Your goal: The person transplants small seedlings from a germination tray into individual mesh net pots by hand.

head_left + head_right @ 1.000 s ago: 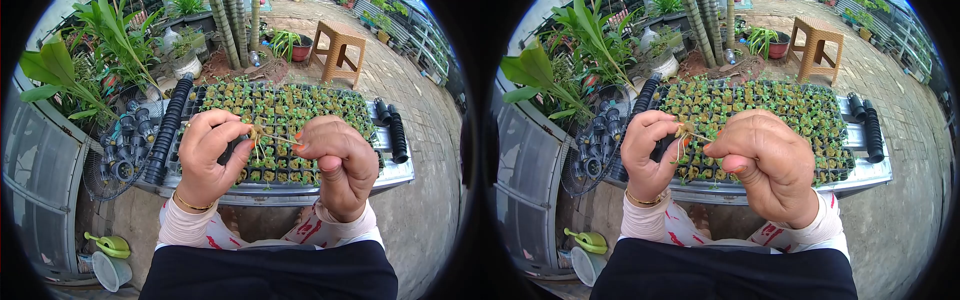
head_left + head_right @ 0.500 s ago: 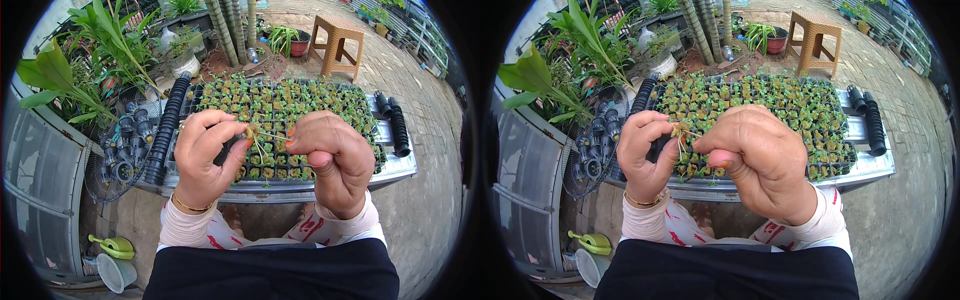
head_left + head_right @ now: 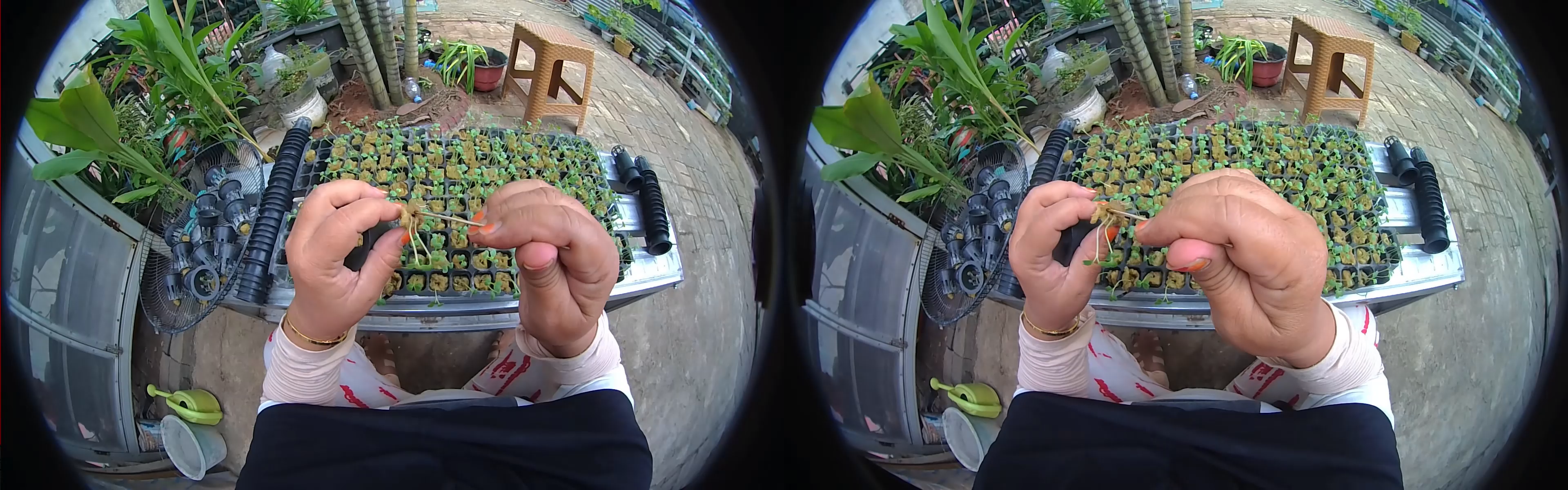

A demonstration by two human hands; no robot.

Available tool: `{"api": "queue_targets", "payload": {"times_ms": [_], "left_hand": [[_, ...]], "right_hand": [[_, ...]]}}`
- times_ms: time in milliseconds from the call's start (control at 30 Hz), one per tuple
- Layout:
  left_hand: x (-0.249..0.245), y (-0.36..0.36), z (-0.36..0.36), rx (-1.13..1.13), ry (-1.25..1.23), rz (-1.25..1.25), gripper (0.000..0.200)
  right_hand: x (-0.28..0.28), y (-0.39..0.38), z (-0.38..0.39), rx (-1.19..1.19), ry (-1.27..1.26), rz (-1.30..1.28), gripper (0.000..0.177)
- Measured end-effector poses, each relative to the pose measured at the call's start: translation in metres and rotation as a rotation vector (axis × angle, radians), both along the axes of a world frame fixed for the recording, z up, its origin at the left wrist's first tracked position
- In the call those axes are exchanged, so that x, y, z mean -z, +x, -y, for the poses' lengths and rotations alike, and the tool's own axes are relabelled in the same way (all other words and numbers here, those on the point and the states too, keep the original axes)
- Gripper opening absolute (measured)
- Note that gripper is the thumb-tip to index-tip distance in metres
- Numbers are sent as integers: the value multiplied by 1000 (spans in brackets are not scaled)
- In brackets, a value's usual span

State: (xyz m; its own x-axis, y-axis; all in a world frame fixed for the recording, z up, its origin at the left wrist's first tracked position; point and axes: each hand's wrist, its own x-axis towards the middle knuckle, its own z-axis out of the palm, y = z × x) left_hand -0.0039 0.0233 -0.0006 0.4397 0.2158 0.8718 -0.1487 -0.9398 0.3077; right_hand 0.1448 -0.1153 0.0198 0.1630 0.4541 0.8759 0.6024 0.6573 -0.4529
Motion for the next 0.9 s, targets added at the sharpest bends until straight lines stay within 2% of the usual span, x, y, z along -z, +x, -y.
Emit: {"api": "queue_targets", "payload": {"times_ms": [133, 400, 500, 567, 667, 867, 900], "left_hand": [[1, 1, -1, 19, -27, 9, 22], [-1, -3, -2, 45, -77, 7, 20], [-1, -7, -4, 108, -97, -11, 20], [-1, -8, -3, 251, -203, -16, 21], [-6, -12, -3, 258, -151, -130, 22], [-9, -11, -3, 204, -83, -174, 22], [-8, -11, -5, 202, -82, -174, 22]], "right_hand": [[-2, 3, 3, 0, -13, 91, 22], [-2, 4, 1, 67, -15, 75, 19], [-3, 3, 0, 81, -41, 112, 17], [-3, 1, -1, 86, -53, 114, 16], [-2, 0, -2, 80, -56, 129, 14], [-3, -1, 1, 36, -11, 92, 17], [-2, -1, 2, 33, 25, 36, 25]]}}
